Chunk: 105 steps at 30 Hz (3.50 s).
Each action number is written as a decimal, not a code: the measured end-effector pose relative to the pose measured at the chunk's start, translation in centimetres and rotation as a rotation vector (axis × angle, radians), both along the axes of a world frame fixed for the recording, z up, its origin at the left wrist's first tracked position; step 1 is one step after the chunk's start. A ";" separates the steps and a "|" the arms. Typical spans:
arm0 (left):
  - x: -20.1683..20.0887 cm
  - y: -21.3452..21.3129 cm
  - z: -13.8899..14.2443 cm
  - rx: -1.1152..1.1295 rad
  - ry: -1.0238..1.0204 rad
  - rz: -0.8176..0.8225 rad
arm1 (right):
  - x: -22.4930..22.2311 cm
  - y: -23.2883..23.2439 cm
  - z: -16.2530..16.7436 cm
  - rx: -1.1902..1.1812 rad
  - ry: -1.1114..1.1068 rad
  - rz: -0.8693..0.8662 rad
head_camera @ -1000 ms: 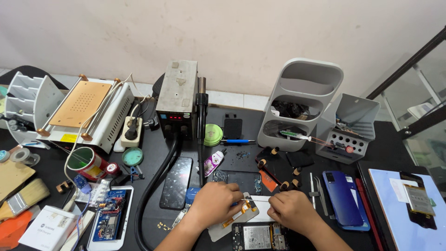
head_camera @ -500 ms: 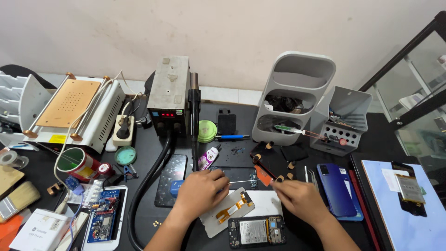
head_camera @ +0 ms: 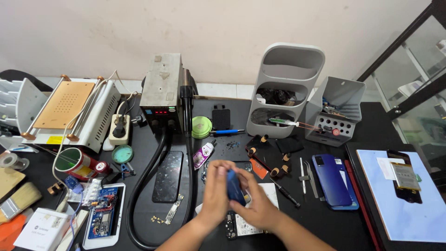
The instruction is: The person uses a blue electric screwdriver to remove screws from a disassembled smartphone and its screen assembly. The person then picks up a tube of adhesive and prepares to apply it to the phone's internal frame.
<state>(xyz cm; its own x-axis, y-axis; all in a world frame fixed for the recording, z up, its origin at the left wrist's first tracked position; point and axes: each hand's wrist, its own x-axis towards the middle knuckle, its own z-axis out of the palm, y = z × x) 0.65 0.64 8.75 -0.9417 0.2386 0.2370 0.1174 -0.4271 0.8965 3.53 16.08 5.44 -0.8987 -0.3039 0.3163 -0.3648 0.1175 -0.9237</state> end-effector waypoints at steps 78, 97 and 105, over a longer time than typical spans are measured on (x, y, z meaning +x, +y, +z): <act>-9.4 -2.9 -13.0 0.349 -0.386 -0.196 | -6.3 8.2 -8.2 0.818 0.648 -0.395; -9.3 -3.8 -13.4 0.284 -0.394 -0.164 | -5.5 7.1 -7.7 0.808 0.664 -0.380; -9.1 -3.9 -13.9 0.310 -0.373 -0.174 | -5.3 7.0 -8.0 0.806 0.664 -0.355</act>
